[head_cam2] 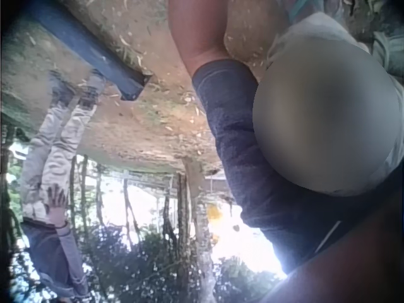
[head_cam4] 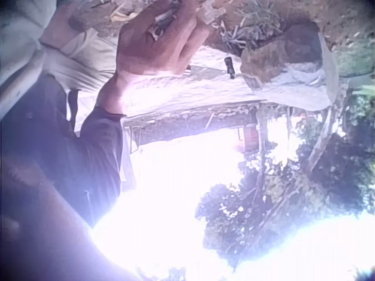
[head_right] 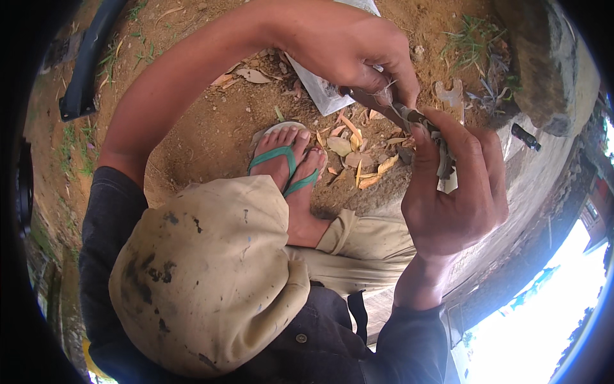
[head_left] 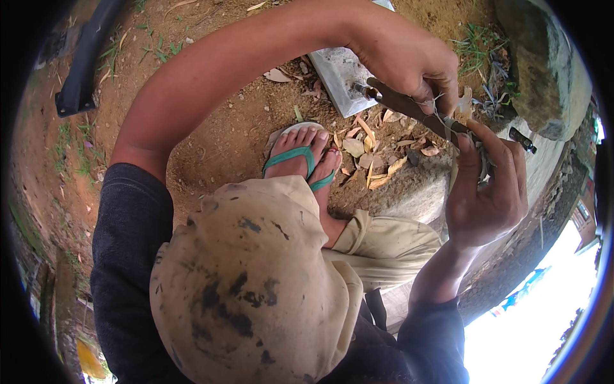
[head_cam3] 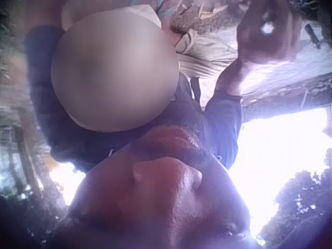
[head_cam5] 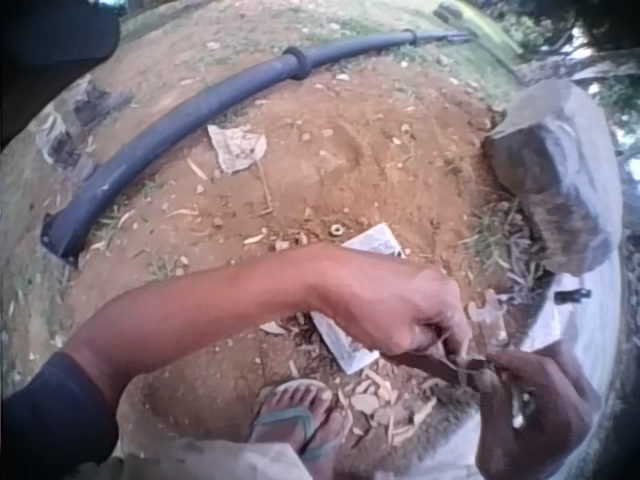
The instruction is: The person, sitting on the ground, uses an open-end wrench to scrape dirt and debris off a metal baseplate and around the bolts attached to it.
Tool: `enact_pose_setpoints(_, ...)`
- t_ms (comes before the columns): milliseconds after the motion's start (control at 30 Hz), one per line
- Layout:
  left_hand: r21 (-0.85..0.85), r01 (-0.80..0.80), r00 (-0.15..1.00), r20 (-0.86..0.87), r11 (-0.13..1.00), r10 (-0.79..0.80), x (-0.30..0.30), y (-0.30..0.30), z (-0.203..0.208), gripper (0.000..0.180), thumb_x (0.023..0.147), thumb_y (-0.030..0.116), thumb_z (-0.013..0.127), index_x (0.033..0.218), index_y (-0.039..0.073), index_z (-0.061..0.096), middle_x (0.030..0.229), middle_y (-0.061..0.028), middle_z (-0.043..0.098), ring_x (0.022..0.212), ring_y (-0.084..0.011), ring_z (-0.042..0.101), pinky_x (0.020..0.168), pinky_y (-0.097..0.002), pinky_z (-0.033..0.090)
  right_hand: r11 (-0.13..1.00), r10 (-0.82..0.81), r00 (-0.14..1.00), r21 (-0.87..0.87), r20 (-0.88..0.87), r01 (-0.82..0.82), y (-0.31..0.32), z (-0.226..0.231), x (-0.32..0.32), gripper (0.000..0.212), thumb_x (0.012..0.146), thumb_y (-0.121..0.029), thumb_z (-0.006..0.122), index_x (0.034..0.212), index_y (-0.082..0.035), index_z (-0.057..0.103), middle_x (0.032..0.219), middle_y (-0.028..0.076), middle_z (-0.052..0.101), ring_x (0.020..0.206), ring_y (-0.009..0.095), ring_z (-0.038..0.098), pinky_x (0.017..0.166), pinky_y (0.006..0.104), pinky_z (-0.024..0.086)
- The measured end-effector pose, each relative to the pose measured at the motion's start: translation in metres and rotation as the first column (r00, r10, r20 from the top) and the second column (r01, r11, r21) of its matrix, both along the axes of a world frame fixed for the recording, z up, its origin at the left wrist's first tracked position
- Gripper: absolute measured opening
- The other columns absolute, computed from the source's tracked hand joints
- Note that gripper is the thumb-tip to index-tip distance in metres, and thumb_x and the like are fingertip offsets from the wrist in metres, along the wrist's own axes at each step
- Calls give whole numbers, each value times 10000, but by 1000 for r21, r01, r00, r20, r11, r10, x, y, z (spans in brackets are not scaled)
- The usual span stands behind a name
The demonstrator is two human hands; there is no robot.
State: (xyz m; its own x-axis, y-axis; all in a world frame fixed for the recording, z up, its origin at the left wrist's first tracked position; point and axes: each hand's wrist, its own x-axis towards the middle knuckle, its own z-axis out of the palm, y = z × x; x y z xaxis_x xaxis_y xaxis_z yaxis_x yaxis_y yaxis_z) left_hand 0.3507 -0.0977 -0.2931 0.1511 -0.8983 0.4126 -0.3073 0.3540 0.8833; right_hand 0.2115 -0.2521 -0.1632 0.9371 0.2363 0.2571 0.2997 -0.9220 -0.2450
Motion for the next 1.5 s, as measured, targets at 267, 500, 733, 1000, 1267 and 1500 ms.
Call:
enact_pose_setpoints(267, 127, 51, 999, -6, 991, -51, -1, 2, 12, 337, 809, -2, 562, 1091, 21, 744, 884, -199, 718, 817, -329, 673, 739, -426, 507, 983, -180, 981, 27, -73, 183, 5, -7, -16, 127, 869, -31, 805, 991, -33, 771, 800, 61, 693, 637, 117, 616, 544, 279, 461)
enact_pose_setpoints(500, 306, 129, 991, -76, 943, -111, -4, -34, -8, 361, 803, -3, 542, 1105, 0, 740, 893, -207, 723, 825, -315, 677, 760, -415, 517, 993, -105, 990, 42, -94, 110, 1, -11, -17, 153, 864, -22, 807, 1012, -32, 772, 835, 77, 701, 689, 169, 667, 575, 300, 499)
enact_pose_setpoints(733, -62, 57, 991, -116, 996, -64, -11, 1, -15, 348, 829, 11, 553, 1124, 1, 739, 889, -198, 726, 816, -303, 675, 753, -403, 514, 999, -31, 999, -12, -31, 30, -1, -12, -15, 168, 857, -32, 813, 1021, -44, 777, 850, 83, 698, 743, 207, 691, 619, 328, 529)
enact_pose_setpoints(1000, 64, 58, 994, -96, 996, -51, -7, 2, -8, 336, 839, 6, 557, 1126, 1, 732, 874, -202, 716, 796, -307, 664, 740, -413, 503, 999, -48, 998, -18, -36, 47, -3, -11, -11, 157, 868, -40, 807, 1022, -48, 781, 868, 85, 697, 748, 210, 692, 629, 339, 529)
enact_pose_setpoints(1267, 55, 90, 989, -119, 994, -83, -8, 6, -10, 310, 887, 63, 634, 1182, -8, 699, 946, -204, 713, 876, -314, 680, 801, -416, 509, 989, 148, 989, -22, 20, -147, -10, -12, 5, 251, 822, 23, 781, 1066, -33, 784, 887, 94, 705, 760, 227, 700, 639, 341, 542)
enact_pose_setpoints(1500, 152, -375, 896, 312, 915, 315, -41, 4, 0, 353, 852, 226, 765, 1120, 9, 693, 825, -201, 681, 795, -407, 677, 685, -493, 520, 932, 361, 933, -20, -2, -361, -23, -10, 23, 296, 769, 59, 772, 1055, -18, 779, 903, 98, 709, 770, 223, 702, 641, 339, 560)
